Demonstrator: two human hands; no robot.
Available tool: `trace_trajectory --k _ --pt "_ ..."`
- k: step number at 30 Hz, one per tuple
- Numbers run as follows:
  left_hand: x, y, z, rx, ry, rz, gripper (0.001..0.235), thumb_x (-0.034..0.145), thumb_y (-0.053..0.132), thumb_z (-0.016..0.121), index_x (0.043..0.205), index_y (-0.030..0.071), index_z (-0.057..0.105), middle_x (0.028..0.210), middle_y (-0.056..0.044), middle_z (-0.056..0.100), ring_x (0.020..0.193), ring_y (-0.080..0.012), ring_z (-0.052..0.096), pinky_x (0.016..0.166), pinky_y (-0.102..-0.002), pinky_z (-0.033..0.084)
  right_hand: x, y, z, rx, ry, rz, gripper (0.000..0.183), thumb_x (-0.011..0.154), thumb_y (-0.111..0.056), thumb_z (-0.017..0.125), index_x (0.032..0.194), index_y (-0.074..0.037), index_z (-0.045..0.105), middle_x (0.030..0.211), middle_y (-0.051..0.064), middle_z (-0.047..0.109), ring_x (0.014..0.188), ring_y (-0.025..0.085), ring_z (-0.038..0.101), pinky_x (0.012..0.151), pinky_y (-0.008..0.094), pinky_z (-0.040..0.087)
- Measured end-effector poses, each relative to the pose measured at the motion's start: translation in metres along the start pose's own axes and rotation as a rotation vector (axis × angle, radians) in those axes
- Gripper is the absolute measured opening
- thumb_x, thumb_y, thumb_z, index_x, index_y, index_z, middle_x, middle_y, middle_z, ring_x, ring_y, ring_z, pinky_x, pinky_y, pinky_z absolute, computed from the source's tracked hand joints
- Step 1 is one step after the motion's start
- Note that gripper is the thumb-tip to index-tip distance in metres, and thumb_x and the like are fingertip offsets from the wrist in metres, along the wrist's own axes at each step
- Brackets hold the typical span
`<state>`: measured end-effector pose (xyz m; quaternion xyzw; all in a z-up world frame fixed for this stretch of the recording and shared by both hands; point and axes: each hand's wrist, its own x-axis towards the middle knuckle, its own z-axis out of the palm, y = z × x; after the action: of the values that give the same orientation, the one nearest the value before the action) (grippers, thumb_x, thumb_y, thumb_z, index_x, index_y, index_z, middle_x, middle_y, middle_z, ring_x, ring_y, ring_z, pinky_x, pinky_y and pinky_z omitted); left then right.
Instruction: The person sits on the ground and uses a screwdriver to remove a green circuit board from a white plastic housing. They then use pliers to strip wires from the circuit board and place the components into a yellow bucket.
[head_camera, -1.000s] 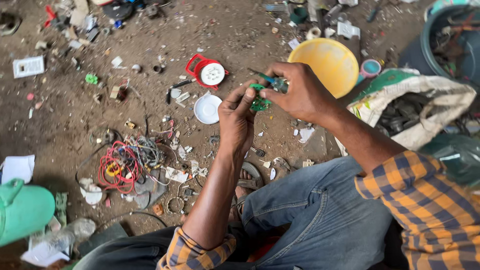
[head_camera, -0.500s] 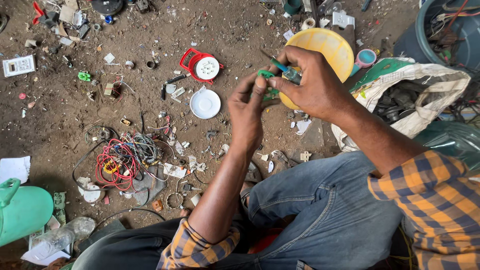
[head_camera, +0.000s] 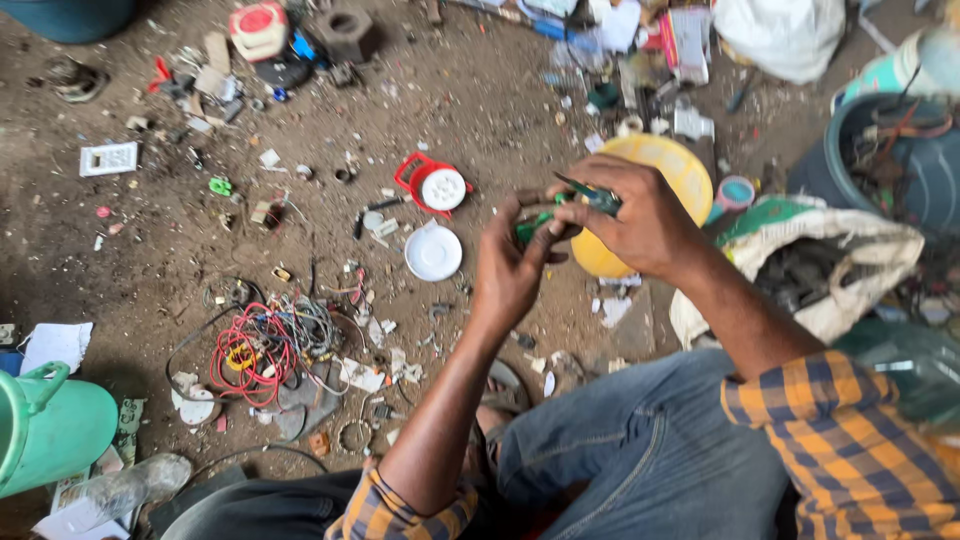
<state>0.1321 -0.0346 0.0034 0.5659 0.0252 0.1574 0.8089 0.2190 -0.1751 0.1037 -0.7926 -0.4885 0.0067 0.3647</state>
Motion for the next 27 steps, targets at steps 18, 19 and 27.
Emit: trace_trajectory --k 18,19,27 --pt "-0.012 0.035 0.009 0.371 0.208 0.613 0.030 0.089 -0.013 0.065 0.115 0.001 0.072 0.115 -0.016 0.076 0.106 -0.0268 0.077 0.089 -0.034 0.063 -0.010 0.008 0.008 0.167 0.133 -0.119 0.016 0.089 -0.002 0.076 0.101 -0.001 0.066 0.111 0.012 0.075 0.106 0.022 0.074 0.090 0.032 0.060" --pt "-0.013 0.035 0.010 0.369 0.208 0.643 0.030 0.089 -0.014 0.065 0.115 0.001 0.071 0.116 -0.016 0.075 0.108 -0.0280 0.077 0.092 -0.035 0.063 -0.011 0.008 0.008 0.167 0.134 -0.134 0.016 0.089 -0.002 0.076 0.100 -0.002 0.065 0.111 0.012 0.075 0.106 0.021 0.075 0.089 0.031 0.061" --pt "-0.019 0.033 0.013 0.450 0.227 0.749 0.032 0.085 -0.011 0.067 0.114 0.002 0.073 0.121 -0.019 0.074 0.106 -0.0317 0.077 0.090 -0.037 0.063 -0.015 0.007 0.008 0.292 0.162 -0.215 0.016 0.094 -0.004 0.073 0.106 -0.002 0.063 0.116 0.014 0.072 0.108 0.020 0.073 0.089 0.029 0.063"
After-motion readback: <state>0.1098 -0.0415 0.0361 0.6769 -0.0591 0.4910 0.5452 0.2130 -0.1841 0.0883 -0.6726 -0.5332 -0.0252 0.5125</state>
